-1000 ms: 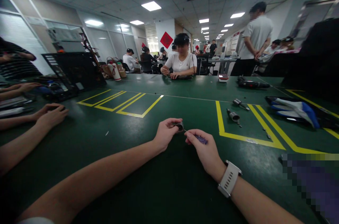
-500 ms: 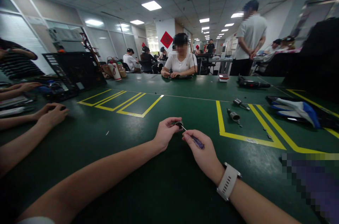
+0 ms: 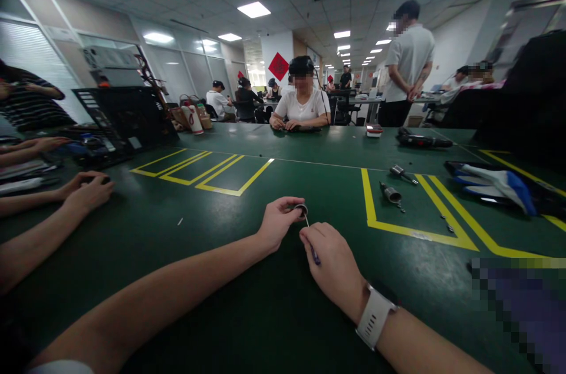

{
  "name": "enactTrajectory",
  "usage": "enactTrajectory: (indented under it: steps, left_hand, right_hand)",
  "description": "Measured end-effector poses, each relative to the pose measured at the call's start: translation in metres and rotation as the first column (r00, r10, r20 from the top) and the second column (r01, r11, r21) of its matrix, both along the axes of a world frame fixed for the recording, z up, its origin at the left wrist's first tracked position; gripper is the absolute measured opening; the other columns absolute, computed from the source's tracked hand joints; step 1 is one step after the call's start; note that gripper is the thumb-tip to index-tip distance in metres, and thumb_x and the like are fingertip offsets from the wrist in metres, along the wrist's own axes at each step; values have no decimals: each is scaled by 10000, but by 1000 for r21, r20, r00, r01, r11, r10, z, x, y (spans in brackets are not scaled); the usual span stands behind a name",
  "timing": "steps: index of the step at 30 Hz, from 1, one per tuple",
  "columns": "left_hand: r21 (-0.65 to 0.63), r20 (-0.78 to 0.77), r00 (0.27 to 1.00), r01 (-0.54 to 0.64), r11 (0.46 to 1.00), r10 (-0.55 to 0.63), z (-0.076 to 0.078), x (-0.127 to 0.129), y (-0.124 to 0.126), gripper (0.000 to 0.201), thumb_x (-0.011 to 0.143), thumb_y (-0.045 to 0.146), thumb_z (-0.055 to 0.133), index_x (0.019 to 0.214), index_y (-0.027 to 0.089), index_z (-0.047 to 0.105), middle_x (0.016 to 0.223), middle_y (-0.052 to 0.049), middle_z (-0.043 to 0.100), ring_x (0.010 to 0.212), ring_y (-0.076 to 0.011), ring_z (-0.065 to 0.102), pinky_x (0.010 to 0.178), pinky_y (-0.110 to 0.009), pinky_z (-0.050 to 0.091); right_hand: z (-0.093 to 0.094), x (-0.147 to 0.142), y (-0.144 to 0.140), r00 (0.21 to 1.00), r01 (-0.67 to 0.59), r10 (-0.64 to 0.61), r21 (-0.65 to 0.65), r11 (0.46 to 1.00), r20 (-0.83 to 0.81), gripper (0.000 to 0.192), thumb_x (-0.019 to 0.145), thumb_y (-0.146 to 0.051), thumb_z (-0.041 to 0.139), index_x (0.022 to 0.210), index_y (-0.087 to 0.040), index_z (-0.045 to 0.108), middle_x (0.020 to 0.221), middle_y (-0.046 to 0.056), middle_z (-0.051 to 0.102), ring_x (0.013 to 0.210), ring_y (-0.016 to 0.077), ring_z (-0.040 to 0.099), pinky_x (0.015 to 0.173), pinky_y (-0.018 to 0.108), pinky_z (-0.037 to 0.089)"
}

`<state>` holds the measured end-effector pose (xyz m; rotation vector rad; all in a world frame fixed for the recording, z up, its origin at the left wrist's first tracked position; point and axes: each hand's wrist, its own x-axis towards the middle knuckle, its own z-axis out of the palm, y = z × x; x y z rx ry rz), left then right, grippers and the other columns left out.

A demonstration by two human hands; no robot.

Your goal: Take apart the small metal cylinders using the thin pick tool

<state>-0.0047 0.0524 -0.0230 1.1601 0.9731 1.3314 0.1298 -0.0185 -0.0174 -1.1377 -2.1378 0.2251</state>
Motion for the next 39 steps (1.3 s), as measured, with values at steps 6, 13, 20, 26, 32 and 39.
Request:
enactTrajectory:
  steps: [6,13,20,26,32,39]
  left_hand:
    - [-10,-16,1000,0,1000,0,0,0,0,196,703,-8,587,843,104,667,762,-41,675,686,-122,643,715,-305,562]
    - [-19,-9,1000,0,1000,0,4,0,-2,192,693,-18,595,816,107,672,749,-44,683,686,-128,652,715,-303,561]
    - [7,-20,999,-42,999,42,-1,2,1,194,663,-14,615,802,107,676,711,-30,688,647,-114,652,707,-270,552]
    - [2,-30,999,-31,1000,31,0,1,1,199,667,-9,613,816,109,674,709,-32,691,654,-118,657,729,-286,556]
    - [2,-46,999,-23,1000,24,1,0,0,206,679,-18,599,826,108,671,730,-34,692,671,-118,658,737,-285,557]
    - [1,-27,1000,-8,1000,8,1,0,-1,205,679,-17,608,824,113,673,739,-36,694,692,-129,663,781,-330,552]
  right_hand:
    - [3,-2,-3,997,4,-9,68,998,75,171,868,-107,426,854,-162,588,846,84,621,766,205,559,690,367,477]
    - [5,-3,-6,995,17,-24,67,998,101,168,856,-91,429,860,-140,590,834,90,614,746,204,556,667,361,479]
    - [2,-4,-5,992,31,-43,105,994,118,182,859,-99,420,821,-150,591,804,84,613,735,210,558,662,367,470]
    - [2,-3,-5,995,22,-30,83,996,99,172,856,-97,427,846,-153,589,822,84,617,747,206,562,672,361,473]
    - [1,-3,-4,994,10,-18,75,997,104,171,851,-92,432,856,-156,590,828,81,622,756,204,569,677,353,478]
    - [1,-4,-6,984,50,-70,124,991,163,193,858,-100,411,834,-165,591,824,93,630,737,212,583,647,357,481]
